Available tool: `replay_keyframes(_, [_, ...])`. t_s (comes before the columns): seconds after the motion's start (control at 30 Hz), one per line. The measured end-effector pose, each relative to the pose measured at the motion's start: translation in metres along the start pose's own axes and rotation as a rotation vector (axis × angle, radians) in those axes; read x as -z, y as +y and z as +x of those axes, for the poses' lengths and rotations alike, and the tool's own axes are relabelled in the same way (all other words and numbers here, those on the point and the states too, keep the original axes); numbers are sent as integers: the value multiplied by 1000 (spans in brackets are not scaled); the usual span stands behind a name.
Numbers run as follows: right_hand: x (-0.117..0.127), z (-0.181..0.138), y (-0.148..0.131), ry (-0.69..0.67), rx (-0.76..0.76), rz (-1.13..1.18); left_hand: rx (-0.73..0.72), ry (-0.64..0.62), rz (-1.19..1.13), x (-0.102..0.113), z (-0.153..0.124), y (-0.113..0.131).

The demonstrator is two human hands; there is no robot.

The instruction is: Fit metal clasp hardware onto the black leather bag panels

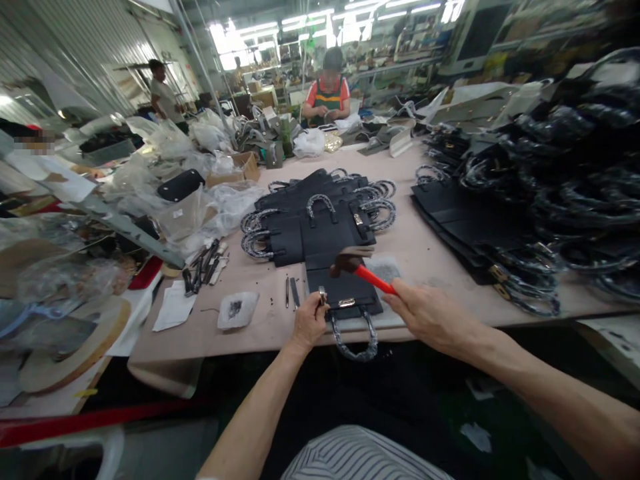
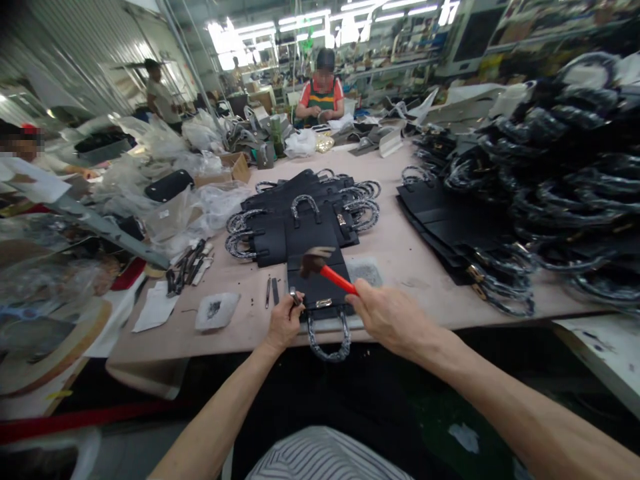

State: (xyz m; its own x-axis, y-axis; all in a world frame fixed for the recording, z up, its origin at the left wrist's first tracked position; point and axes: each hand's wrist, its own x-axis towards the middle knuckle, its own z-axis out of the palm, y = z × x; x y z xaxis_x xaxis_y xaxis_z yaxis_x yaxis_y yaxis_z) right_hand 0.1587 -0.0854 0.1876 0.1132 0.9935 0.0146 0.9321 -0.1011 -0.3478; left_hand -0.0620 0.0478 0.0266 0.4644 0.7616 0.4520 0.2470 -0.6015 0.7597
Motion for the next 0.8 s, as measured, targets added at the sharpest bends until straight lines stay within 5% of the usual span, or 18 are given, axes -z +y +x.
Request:
replay_keyframes(0.17, [-29,5,74,-27,-459,511,0,-37,-10,1,1,-4])
replay_keyframes(0.37, [-63,2,147,139,-629,334,0,-66,-15,5,3,-4])
replay_keyframes(0.5, [-73,14,140,253,-482,207,-4,-92,-18,12,10,2])
replay_keyframes(0.67, [-111,36,95,290,85,211,-21,-123,-2,18,13,3])
replay_keyframes(0.8, [-135,42,80,271,176,176,-99,-127,-3,18,8,-1])
